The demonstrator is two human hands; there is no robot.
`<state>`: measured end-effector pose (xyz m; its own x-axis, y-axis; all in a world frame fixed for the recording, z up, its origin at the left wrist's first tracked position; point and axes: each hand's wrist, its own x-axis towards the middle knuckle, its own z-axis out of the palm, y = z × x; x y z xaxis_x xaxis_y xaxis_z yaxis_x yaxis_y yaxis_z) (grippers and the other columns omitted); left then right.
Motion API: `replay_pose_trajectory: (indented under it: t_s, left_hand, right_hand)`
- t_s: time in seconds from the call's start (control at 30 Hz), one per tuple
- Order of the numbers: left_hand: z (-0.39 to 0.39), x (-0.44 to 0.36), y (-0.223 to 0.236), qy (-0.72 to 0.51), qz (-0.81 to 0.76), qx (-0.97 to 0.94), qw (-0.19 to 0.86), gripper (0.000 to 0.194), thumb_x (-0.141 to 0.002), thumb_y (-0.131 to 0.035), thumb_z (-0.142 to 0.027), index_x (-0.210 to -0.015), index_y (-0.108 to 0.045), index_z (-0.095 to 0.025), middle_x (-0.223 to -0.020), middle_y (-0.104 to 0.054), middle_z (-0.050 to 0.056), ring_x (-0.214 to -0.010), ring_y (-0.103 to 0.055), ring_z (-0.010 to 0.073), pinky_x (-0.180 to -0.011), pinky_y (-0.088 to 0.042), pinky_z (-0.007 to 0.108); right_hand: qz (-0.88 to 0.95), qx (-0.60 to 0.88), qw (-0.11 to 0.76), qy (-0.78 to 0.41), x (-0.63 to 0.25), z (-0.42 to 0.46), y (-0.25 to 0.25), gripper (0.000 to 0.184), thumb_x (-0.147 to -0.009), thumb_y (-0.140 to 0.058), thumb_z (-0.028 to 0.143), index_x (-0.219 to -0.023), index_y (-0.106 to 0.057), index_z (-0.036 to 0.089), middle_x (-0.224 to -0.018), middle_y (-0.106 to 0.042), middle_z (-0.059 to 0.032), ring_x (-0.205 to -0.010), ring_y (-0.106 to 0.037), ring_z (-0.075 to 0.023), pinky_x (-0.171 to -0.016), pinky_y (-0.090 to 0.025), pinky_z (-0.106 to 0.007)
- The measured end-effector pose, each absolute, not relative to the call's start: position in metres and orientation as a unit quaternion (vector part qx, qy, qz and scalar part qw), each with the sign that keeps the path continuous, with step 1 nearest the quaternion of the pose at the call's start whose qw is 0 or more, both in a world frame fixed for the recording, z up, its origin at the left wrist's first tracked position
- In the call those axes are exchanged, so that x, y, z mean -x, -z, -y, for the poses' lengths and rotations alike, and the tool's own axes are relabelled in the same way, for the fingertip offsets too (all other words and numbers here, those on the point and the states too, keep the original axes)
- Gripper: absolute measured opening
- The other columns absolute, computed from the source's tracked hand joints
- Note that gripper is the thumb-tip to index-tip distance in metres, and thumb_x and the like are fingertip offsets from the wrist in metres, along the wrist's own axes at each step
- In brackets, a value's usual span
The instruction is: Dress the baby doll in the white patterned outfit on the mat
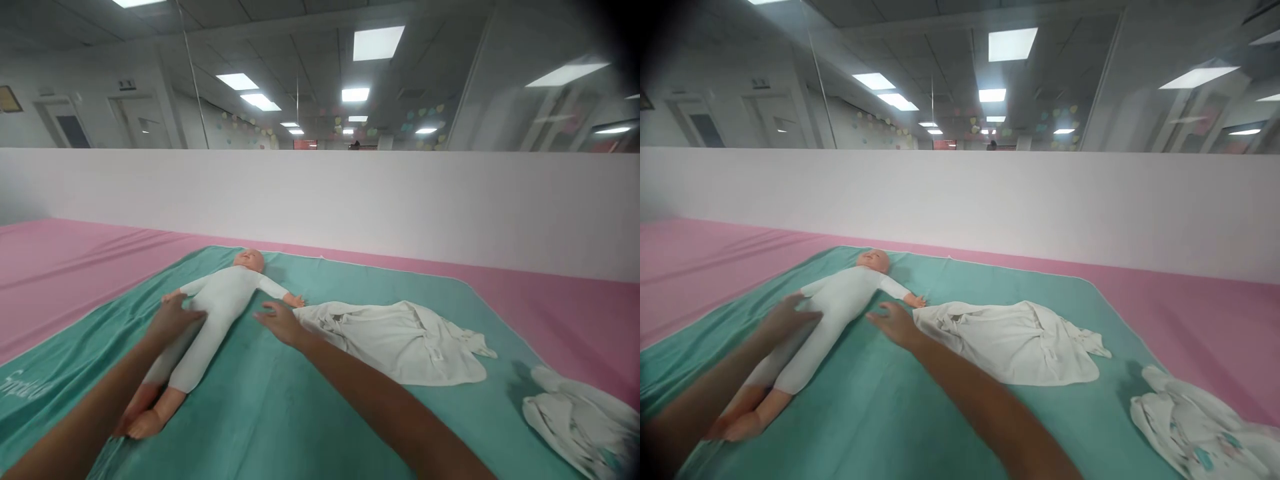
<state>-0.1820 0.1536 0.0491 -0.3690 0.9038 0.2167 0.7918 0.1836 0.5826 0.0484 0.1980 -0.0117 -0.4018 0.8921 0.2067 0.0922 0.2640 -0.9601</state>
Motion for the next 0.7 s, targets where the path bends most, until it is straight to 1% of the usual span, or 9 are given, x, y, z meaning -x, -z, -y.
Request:
replay_pose_trajectory:
  t_s: [0.07,0.13,0.23,0.3,0.37,0.47,0.53,0.6,0.7]
  left_hand:
    - [-0.161,0.144,-0.048,-0.317,-0.709,-0.628,-0.053,0.038,-0.080,-0.044,-0.033,-0.111,-0.052,-0.012,-0.113,-0.055,0.011,-0.109,-0.048,0.0269,-0.094,-0.037,0.039]
    - [-0.169,0.083,-0.037,-0.289,-0.644,-0.708,-0.037,0.031,-0.084,-0.040,-0.035,-0.100,-0.058,-0.016,-0.102,-0.059,0.008,-0.099,-0.052,0.0233,-0.090,-0.039,0.036]
    - [-0.177,-0.017,-0.007,-0.217,-0.518,-0.827,-0.027,0.045,-0.078,-0.049,-0.051,-0.105,-0.057,-0.015,-0.115,-0.053,0.012,-0.109,-0.045,0.0266,-0.091,-0.038,0.037]
    - [-0.181,-0.069,0.013,-0.185,-0.509,-0.840,-0.039,0.047,-0.076,-0.053,-0.050,-0.103,-0.057,-0.012,-0.125,-0.046,0.016,-0.121,-0.034,0.0308,-0.095,-0.034,0.041]
    - [-0.184,-0.101,0.023,-0.173,-0.528,-0.831,-0.034,0.036,-0.078,-0.052,-0.042,-0.098,-0.058,-0.012,-0.123,-0.047,0.017,-0.124,-0.030,0.0313,-0.096,-0.032,0.044]
    - [-0.175,-0.117,0.014,-0.229,-0.529,-0.815,0.062,0.025,-0.083,-0.044,-0.033,-0.092,-0.058,-0.014,-0.108,-0.056,0.013,-0.112,-0.043,0.0266,-0.092,-0.036,0.041]
    - [-0.150,-0.115,-0.006,-0.319,-0.504,-0.779,0.194,0.031,-0.085,-0.038,-0.039,-0.092,-0.057,-0.015,-0.096,-0.059,0.008,-0.096,-0.053,0.0224,-0.084,-0.043,0.036]
    - [-0.110,-0.103,-0.029,-0.416,-0.462,-0.710,0.331,0.041,-0.084,-0.037,-0.049,-0.101,-0.053,-0.015,-0.090,-0.059,0.005,-0.083,-0.057,0.0193,-0.073,-0.047,0.032]
    - [-0.036,-0.067,-0.059,-0.510,-0.436,-0.616,0.411,0.070,-0.064,-0.067,-0.047,-0.122,-0.038,-0.019,-0.100,-0.058,0.004,-0.085,-0.058,0.0188,-0.069,-0.050,0.029]
  right_hand:
    - [0.749,0.420,0.408,-0.311,-0.134,-0.183,0.007,0.047,-0.077,-0.051,0.055,-0.112,-0.053,0.024,-0.118,-0.054,-0.0038,-0.106,-0.051,-0.0201,-0.091,-0.041,-0.036]
    - [0.734,0.558,0.365,-0.130,-0.224,-0.167,0.000,0.051,-0.078,-0.049,0.054,-0.118,-0.049,0.023,-0.125,-0.048,-0.0069,-0.117,-0.041,-0.0249,-0.098,-0.032,-0.042]
    - [0.606,0.757,0.244,0.006,-0.331,-0.141,-0.006,0.065,-0.074,-0.055,0.052,-0.124,-0.041,0.013,-0.128,-0.040,-0.0196,-0.119,-0.035,-0.0363,-0.092,-0.030,-0.052]
    - [0.578,0.796,0.178,-0.033,-0.368,-0.124,-0.007,0.055,-0.074,-0.057,0.044,-0.115,-0.046,0.009,-0.119,-0.047,-0.0222,-0.112,-0.042,-0.0364,-0.087,-0.033,-0.050]
    - [0.594,0.784,0.161,-0.080,-0.379,-0.111,-0.008,0.035,-0.078,-0.053,0.035,-0.104,-0.052,0.012,-0.106,-0.055,-0.0174,-0.103,-0.050,-0.0302,-0.085,-0.037,-0.043]
    - [0.628,0.747,0.199,-0.090,-0.360,-0.097,-0.015,0.020,-0.084,-0.042,0.028,-0.096,-0.054,0.017,-0.100,-0.058,-0.0086,-0.098,-0.052,-0.0204,-0.085,-0.038,-0.033]
    - [0.662,0.692,0.261,-0.118,-0.327,-0.086,-0.025,0.022,-0.087,-0.038,0.032,-0.095,-0.054,0.019,-0.101,-0.057,-0.0041,-0.097,-0.051,-0.0159,-0.084,-0.038,-0.028]
    - [0.692,0.569,0.379,-0.233,-0.284,-0.066,-0.036,0.027,-0.088,-0.037,0.039,-0.099,-0.052,0.020,-0.100,-0.057,-0.0013,-0.090,-0.053,-0.0134,-0.077,-0.041,-0.024]
    - [0.664,0.327,0.479,-0.473,-0.224,-0.021,-0.058,0.036,-0.087,-0.037,0.046,-0.113,-0.047,0.022,-0.096,-0.059,-0.0010,-0.081,-0.056,-0.0123,-0.070,-0.044,-0.025]
